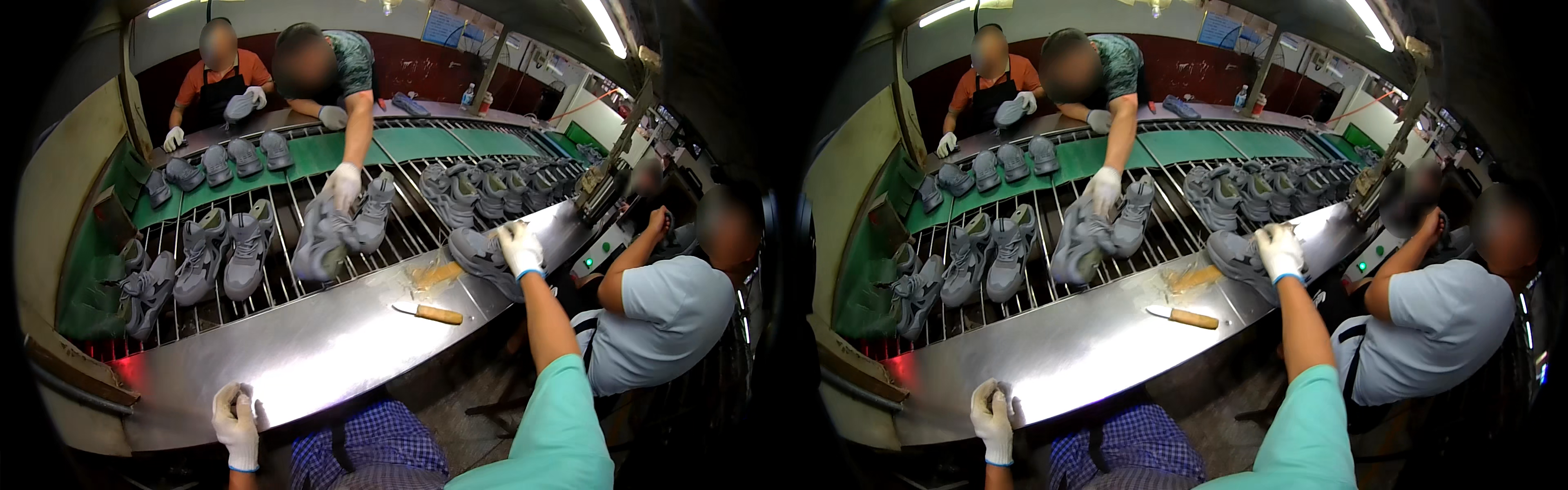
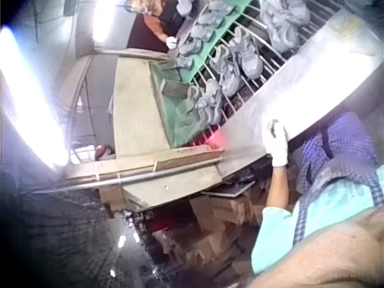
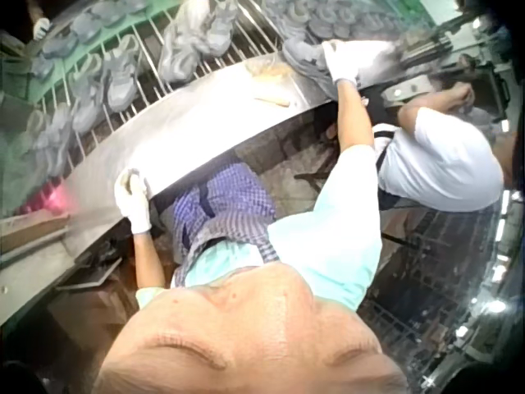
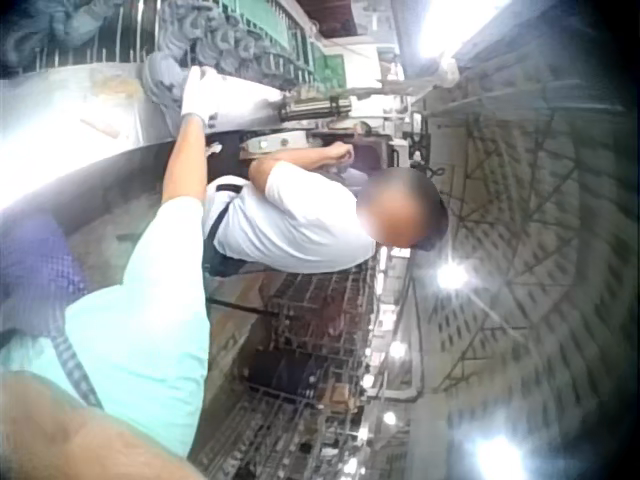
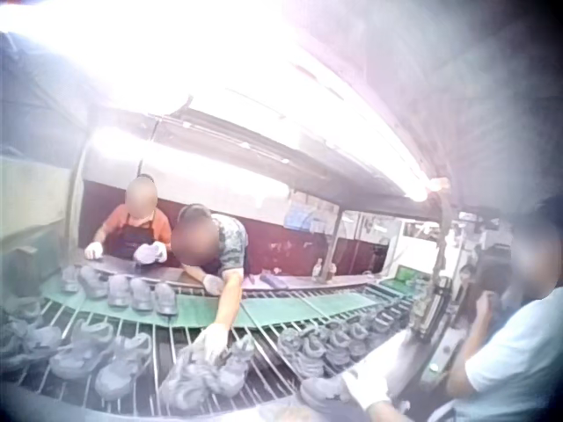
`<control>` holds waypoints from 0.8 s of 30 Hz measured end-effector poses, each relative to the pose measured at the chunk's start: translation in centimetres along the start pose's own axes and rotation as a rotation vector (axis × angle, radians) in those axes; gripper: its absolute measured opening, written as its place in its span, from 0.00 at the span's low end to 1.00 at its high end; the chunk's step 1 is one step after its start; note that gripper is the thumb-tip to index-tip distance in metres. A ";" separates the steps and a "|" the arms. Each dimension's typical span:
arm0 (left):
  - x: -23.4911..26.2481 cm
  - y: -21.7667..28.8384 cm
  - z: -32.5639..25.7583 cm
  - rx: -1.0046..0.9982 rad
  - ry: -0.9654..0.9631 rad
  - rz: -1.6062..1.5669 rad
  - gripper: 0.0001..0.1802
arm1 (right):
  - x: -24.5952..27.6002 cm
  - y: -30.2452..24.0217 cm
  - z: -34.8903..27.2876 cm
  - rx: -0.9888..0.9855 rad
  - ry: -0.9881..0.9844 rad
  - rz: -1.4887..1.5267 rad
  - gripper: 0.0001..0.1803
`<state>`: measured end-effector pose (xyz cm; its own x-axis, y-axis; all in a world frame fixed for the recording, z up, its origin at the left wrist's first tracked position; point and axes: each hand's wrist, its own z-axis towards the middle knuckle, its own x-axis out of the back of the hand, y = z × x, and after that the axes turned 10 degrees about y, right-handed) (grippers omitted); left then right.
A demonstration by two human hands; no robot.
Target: The person picks up and applies adhesive to the soles of shoes using a small knife before pressing the soles onto the shoe bodies and placing them back on a conveyor.
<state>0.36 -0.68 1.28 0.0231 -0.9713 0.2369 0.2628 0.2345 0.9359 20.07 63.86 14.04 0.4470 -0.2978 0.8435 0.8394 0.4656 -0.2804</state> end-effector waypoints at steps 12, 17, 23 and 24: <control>0.3 -1.2 0.7 0.087 -0.072 -0.041 0.15 | 1.1 3.8 -6.7 0.390 0.275 -0.462 0.48; 0.5 0.0 0.4 -0.049 -0.062 -0.013 0.15 | 4.7 3.9 -4.4 0.178 0.729 -0.092 0.45; 2.8 -2.0 0.6 0.019 -0.060 0.004 0.15 | 6.3 1.2 -1.4 0.125 0.292 -0.106 0.31; 3.3 -0.2 0.4 0.242 -0.052 -0.109 0.14 | 6.1 0.4 -1.2 0.230 0.509 -0.087 0.27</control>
<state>-0.04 -3.95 1.99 -0.0436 -0.9895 0.1380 0.0231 0.1371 0.9903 23.56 61.22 18.49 0.5197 -0.6811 0.5158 0.8162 0.5742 -0.0641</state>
